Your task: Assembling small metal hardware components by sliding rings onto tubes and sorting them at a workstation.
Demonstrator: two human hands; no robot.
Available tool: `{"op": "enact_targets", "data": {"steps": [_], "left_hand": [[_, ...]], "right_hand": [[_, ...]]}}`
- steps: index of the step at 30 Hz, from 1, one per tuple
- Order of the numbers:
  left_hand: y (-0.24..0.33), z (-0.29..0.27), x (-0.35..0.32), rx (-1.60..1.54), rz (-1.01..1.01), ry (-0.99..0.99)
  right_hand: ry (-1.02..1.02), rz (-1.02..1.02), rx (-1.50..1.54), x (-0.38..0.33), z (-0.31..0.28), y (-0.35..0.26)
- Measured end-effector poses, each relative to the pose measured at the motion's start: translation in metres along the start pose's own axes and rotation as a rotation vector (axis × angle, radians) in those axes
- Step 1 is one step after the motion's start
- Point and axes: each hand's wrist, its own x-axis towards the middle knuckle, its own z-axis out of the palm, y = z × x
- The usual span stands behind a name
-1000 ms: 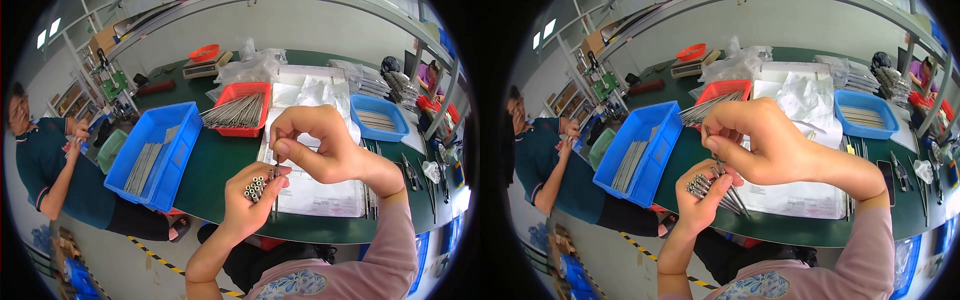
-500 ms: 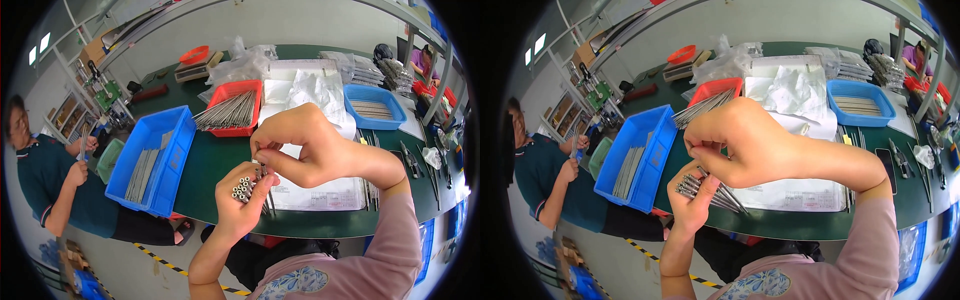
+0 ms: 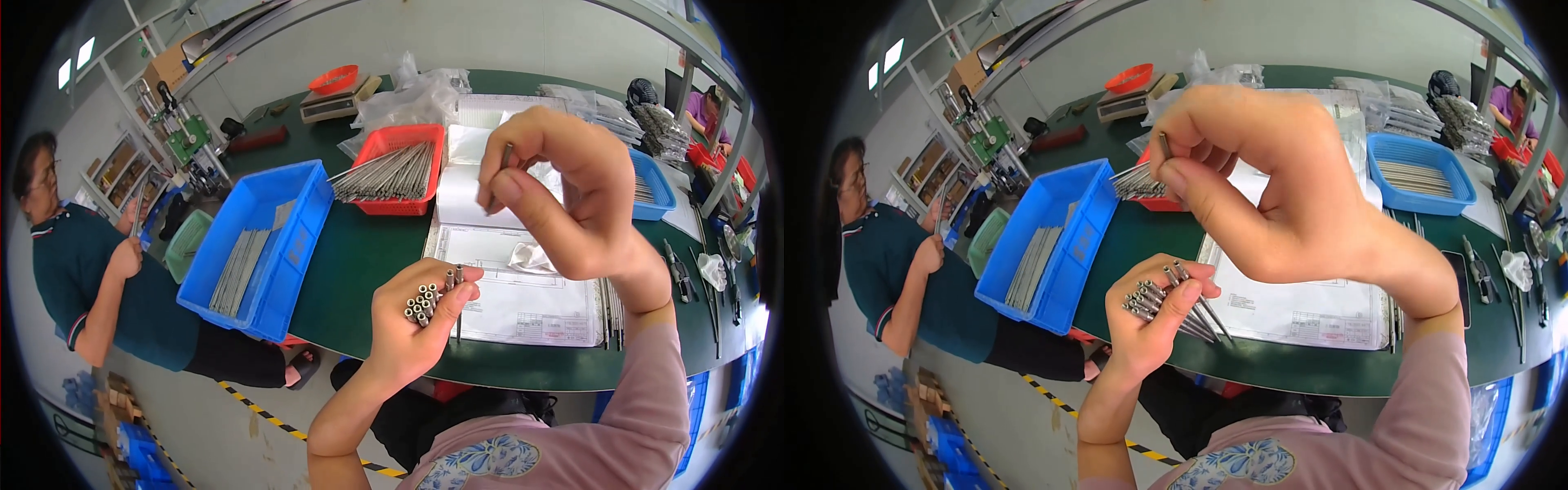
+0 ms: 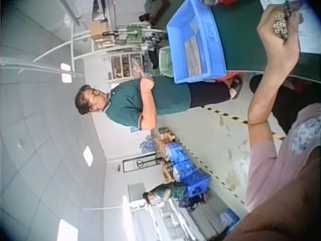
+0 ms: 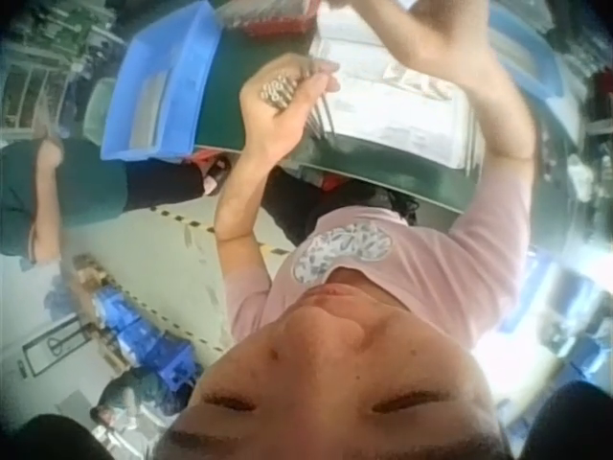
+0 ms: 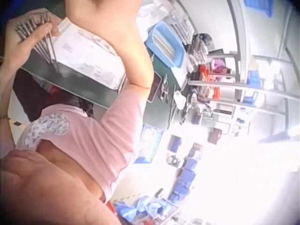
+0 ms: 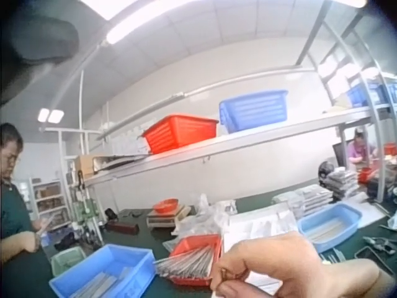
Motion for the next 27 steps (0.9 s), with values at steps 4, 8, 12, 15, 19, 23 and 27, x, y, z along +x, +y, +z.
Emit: {"op": "enact_targets", "data": {"steps": [4,8,12,15,19,23,27], "left_hand": [[0.001,-0.002,0.000,0.057,0.068,0.005],[0.000,-0.001,0.004,0.080,0.119,-0.015],[0.002,-0.002,0.003,0.085,0.091,-0.023],[0.001,-0.002,0.003,0.065,0.099,-0.019],[-0.004,-0.004,-0.002,0.102,0.146,0.118],[-0.007,-0.012,-0.006,0.048,0.051,0.132],[-0.004,-0.013,-0.007,0.050,0.024,0.130]], "right_hand": [[-0.347,0.053,-0.025,-0.015,0.001,0.015],[-0.360,0.067,-0.068,-0.026,0.001,0.022],[-0.404,0.037,-0.085,-0.023,0.002,0.021],[-0.382,0.048,-0.055,-0.020,0.002,0.020],[-0.086,-0.050,-0.142,-0.001,-0.019,0.025],[0.075,-0.126,-0.210,0.036,-0.026,0.025],[-0.012,-0.487,-0.440,0.058,-0.004,0.076]]}}
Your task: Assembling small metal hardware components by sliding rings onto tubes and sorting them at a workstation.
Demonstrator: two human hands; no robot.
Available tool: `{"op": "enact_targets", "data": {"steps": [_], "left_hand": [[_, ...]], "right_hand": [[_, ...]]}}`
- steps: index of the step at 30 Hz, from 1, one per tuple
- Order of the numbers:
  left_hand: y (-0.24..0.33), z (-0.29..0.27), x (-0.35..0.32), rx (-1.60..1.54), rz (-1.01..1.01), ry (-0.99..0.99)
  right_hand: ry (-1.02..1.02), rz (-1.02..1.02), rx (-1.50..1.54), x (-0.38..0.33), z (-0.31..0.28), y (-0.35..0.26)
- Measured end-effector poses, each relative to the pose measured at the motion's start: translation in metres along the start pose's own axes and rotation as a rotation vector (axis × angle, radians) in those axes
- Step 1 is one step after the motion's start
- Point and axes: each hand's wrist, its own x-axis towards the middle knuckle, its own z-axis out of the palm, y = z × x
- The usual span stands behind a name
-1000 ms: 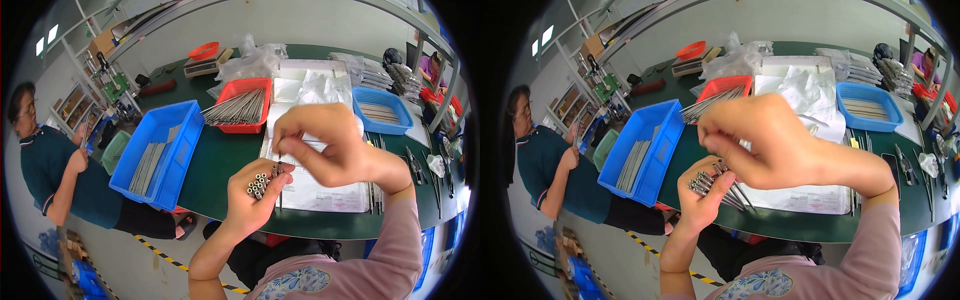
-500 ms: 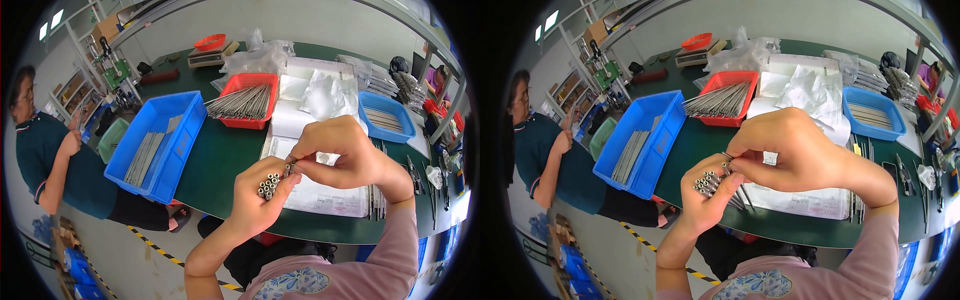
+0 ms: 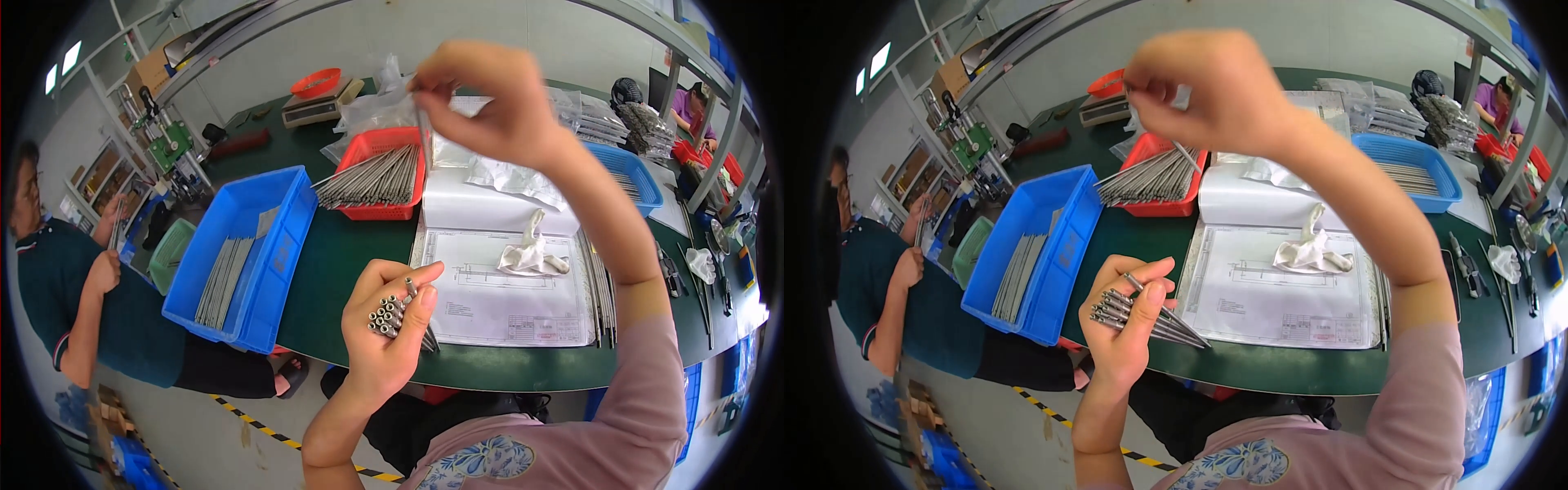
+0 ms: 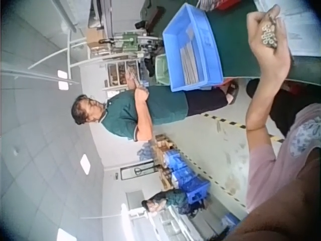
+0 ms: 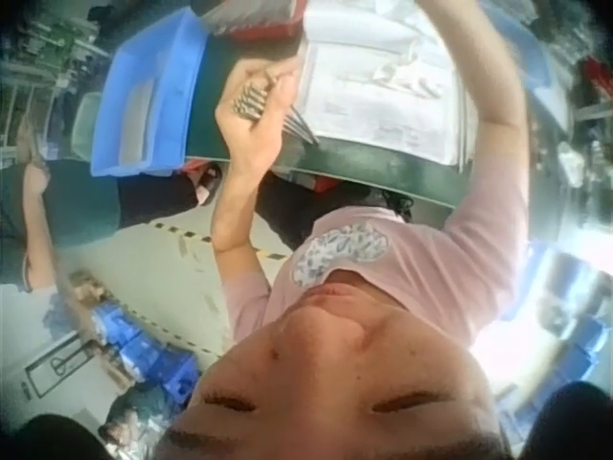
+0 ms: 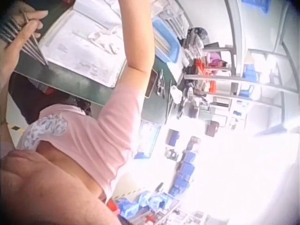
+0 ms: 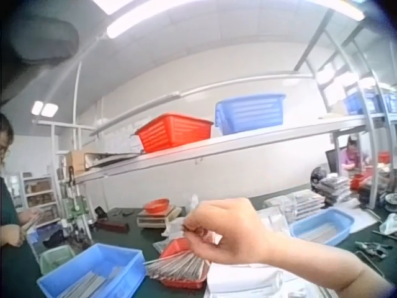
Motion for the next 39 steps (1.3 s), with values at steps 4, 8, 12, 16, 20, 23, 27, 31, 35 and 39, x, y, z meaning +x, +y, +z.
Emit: {"op": "enact_targets", "data": {"steps": [4,8,12,16,20,23,27,31,35,39], "left_hand": [[0.001,-0.001,0.000,0.057,-0.024,-0.022],[0.000,-0.004,-0.002,0.068,-0.014,-0.036],[0.004,-0.004,-0.003,0.055,-0.017,-0.023],[0.001,-0.006,-0.001,0.036,-0.041,-0.033],[0.001,-0.001,0.004,0.021,-0.069,-0.040],[-0.007,0.002,0.007,-0.047,-0.040,-0.032],[-0.008,0.003,0.007,-0.028,-0.011,-0.068],[0.002,0.008,0.007,-0.081,-0.067,-0.028],[0.002,0.008,0.006,-0.084,-0.075,-0.020],[-0.002,0.010,0.005,-0.112,-0.047,0.004]], "right_hand": [[-0.137,-0.161,-0.355,-0.052,0.054,0.045],[-0.229,-0.088,-0.389,-0.105,0.089,0.075],[-0.427,0.095,-0.502,-0.124,0.095,0.079],[-0.125,0.425,0.016,-0.080,0.068,0.025],[-0.097,0.576,0.677,-0.033,0.018,-0.048],[-0.210,0.498,0.803,-0.025,-0.002,-0.069],[-0.259,0.476,0.743,-0.025,-0.006,-0.072],[-0.242,0.613,0.841,-0.031,-0.001,-0.070],[-0.243,0.608,0.826,-0.029,-0.001,-0.071],[-0.257,0.520,0.736,-0.029,0.000,-0.070]]}}
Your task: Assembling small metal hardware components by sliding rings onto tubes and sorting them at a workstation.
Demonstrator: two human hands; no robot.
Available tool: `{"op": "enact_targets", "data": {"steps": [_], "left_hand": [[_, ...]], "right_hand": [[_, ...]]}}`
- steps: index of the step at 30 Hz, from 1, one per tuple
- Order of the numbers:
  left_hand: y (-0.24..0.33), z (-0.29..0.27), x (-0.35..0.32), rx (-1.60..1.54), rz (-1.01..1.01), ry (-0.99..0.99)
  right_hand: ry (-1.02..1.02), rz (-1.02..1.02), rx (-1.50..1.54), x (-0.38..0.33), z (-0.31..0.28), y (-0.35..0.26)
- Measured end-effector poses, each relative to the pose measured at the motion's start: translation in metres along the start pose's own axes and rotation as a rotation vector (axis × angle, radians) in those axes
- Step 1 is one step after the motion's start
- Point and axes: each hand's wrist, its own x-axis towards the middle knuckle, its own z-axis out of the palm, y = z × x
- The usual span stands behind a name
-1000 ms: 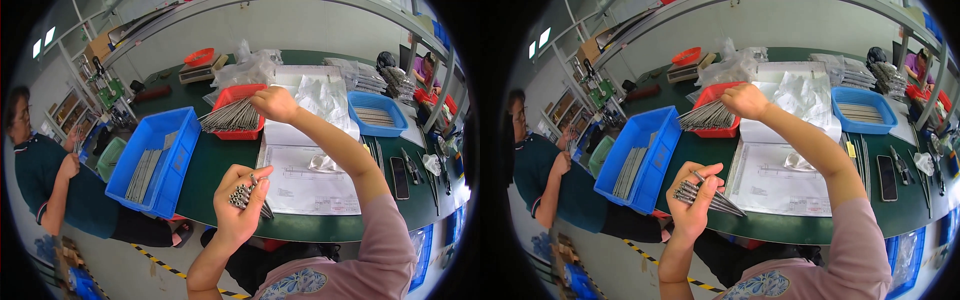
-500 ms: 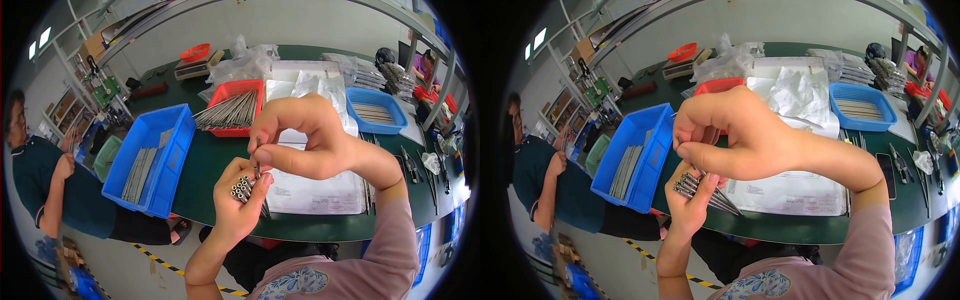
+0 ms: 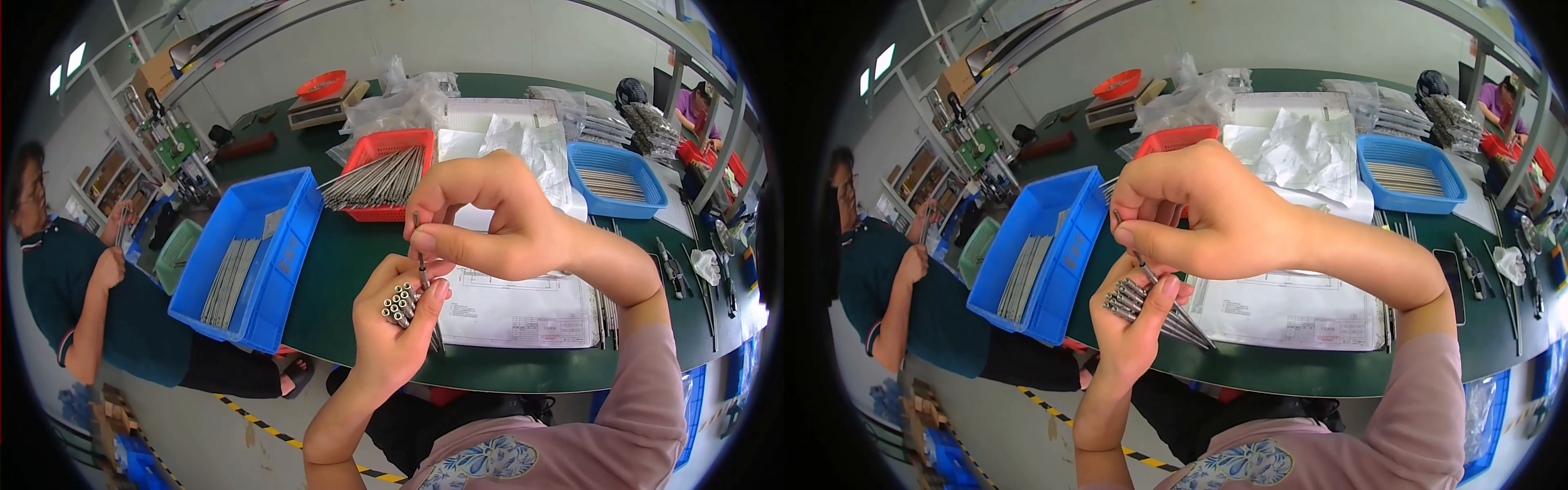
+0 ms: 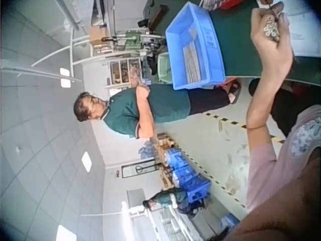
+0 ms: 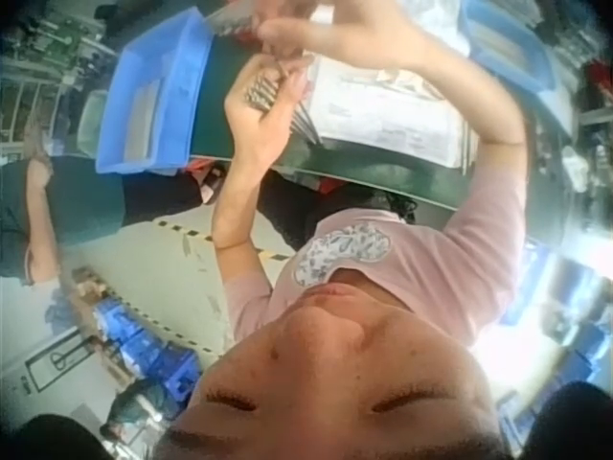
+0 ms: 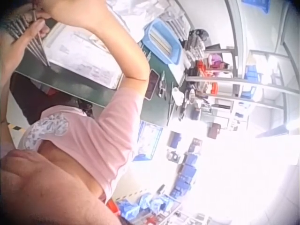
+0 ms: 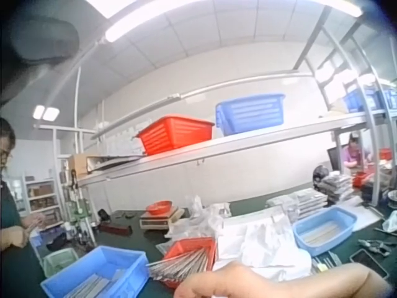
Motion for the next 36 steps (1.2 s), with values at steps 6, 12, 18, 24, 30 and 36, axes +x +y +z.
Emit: {"op": "enact_targets", "data": {"steps": [6,12,18,24,30,36], "left_hand": [[-0.004,-0.004,0.004,0.071,0.033,-0.058],[0.004,-0.009,0.002,0.091,0.022,-0.055],[-0.001,0.003,0.005,0.006,-0.049,-0.005],[-0.010,-0.009,0.000,0.136,-0.040,0.077],[-0.012,-0.013,0.003,0.128,-0.017,0.016],[0.004,-0.014,-0.002,0.196,-0.060,0.074]], "right_hand": [[-0.069,-0.210,-0.492,0.009,-0.007,-0.007],[-0.035,-0.228,-0.337,0.011,0.003,0.002],[0.015,-0.242,-0.397,0.003,-0.005,0.006],[0.112,-0.218,-0.457,0.008,0.010,0.006],[0.209,-0.184,-0.302,0.004,0.020,0.000],[0.345,-0.268,-0.282,0.008,0.012,-0.012]]}}
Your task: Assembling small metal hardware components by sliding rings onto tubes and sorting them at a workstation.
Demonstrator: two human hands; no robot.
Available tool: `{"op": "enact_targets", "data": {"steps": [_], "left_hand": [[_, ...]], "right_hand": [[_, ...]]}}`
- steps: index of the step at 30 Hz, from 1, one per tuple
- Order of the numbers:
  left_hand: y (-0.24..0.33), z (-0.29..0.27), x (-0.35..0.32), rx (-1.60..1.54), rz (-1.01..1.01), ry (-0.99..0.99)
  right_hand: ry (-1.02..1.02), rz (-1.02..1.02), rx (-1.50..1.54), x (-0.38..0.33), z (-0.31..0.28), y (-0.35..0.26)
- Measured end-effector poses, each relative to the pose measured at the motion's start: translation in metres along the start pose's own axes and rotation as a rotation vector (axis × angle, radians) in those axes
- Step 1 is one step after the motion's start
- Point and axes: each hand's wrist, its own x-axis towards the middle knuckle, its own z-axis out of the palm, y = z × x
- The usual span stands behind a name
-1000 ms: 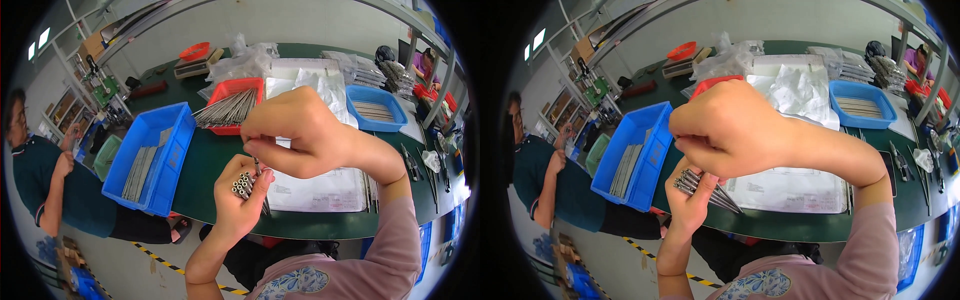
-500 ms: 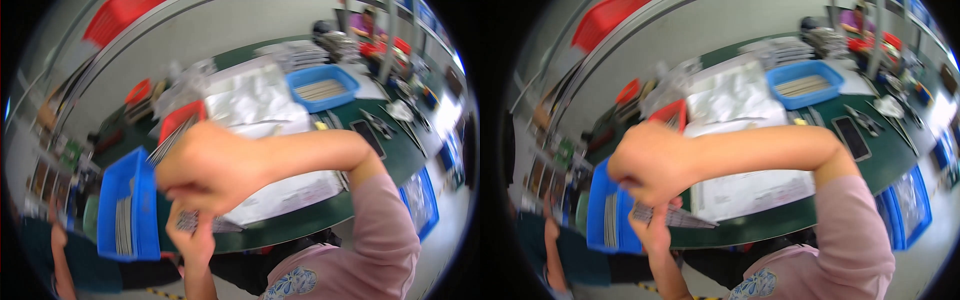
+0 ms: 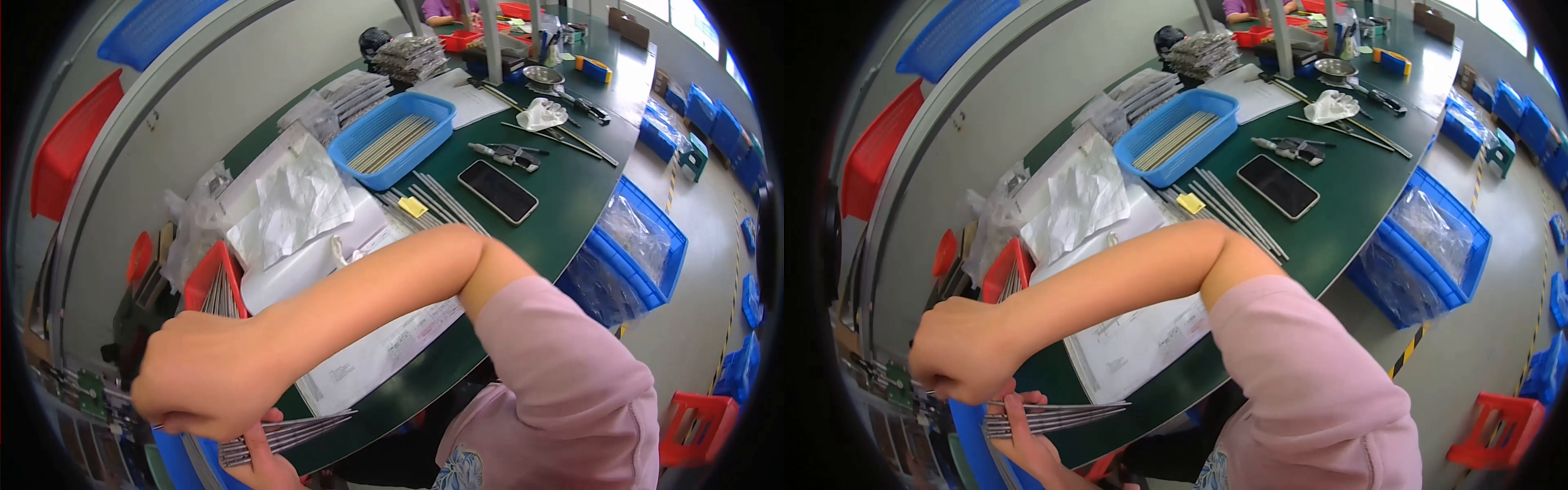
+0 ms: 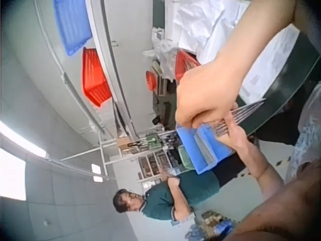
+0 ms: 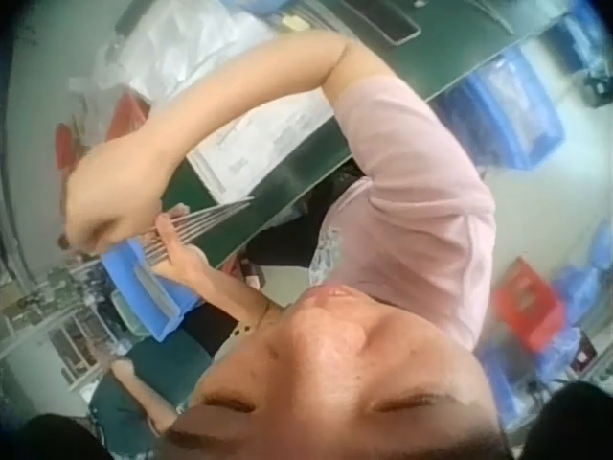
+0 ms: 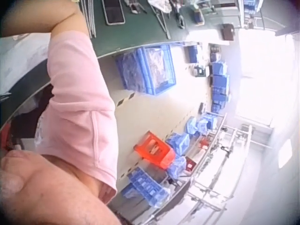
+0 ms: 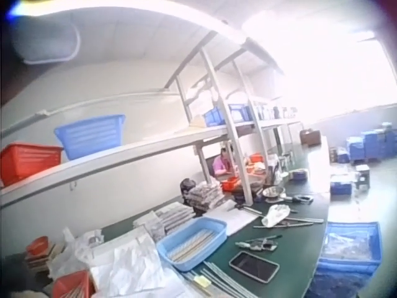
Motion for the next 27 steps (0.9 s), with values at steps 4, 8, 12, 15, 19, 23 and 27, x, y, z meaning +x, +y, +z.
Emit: {"op": "enact_targets", "data": {"steps": [4,8,12,15,19,23,27], "left_hand": [[-0.012,0.005,0.003,-0.018,0.014,-0.046],[-0.007,0.002,0.002,-0.006,-0.068,-0.064],[-0.016,0.006,0.006,0.035,0.056,-0.076],[0.003,0.009,0.007,-0.081,-0.028,-0.039],[-0.012,0.008,0.006,0.025,0.146,0.051],[-0.020,0.007,0.012,0.002,0.188,0.120],[-0.015,0.009,0.011,-0.056,0.140,0.091]], "right_hand": [[-0.346,0.086,-0.132,-0.025,-0.016,0.008],[-0.414,0.112,-0.160,-0.022,-0.012,0.008],[-0.540,0.177,-0.378,-0.014,-0.024,-0.005],[-0.384,0.110,-0.461,-0.017,-0.056,0.001],[-0.031,0.422,-0.473,-0.027,-0.135,-0.041],[-0.006,0.338,-0.821,-0.056,-0.174,-0.046],[-0.057,0.129,-1.213,-0.109,-0.181,-0.034]]}}
